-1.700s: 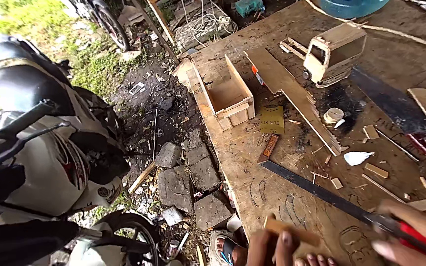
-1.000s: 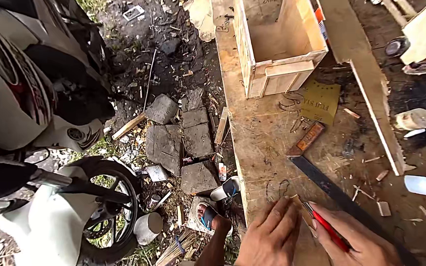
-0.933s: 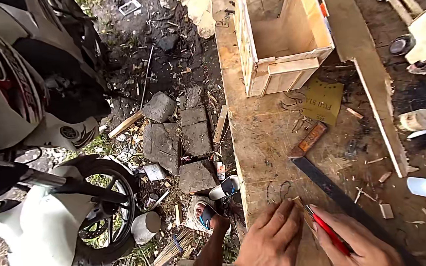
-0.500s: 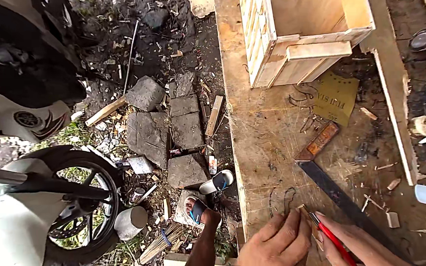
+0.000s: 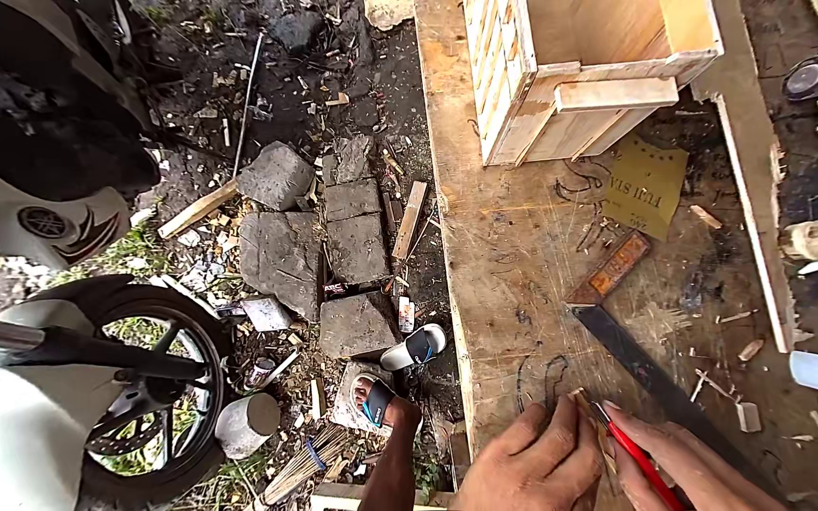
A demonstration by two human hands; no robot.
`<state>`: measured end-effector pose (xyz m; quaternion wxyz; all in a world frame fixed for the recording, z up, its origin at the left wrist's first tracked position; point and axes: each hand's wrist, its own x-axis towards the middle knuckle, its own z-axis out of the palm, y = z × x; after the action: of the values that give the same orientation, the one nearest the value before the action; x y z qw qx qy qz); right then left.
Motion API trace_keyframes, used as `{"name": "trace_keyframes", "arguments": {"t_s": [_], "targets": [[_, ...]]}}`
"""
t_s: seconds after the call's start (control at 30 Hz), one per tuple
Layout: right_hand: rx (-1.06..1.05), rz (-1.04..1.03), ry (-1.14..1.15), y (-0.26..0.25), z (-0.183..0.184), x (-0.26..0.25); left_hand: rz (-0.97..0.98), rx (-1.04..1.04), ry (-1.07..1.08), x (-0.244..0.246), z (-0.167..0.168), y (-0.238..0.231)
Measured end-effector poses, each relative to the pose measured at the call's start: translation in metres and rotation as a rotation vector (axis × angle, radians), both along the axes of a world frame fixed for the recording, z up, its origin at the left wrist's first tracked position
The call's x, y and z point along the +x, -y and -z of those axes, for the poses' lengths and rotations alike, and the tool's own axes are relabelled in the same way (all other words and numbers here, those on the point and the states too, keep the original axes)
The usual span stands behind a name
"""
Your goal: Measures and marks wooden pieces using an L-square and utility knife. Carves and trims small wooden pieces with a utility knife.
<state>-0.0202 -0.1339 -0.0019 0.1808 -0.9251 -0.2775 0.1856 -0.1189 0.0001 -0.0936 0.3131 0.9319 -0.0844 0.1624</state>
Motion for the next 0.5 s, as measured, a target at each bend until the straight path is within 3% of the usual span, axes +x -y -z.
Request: {"name": "trace_keyframes", "arguments": {"t_s": [0.5], "targets": [[0.064,0.028,-0.024,0.006,0.005,0.000,0.030,-0.078,0.109,0.012,0.006,-0.005]]}}
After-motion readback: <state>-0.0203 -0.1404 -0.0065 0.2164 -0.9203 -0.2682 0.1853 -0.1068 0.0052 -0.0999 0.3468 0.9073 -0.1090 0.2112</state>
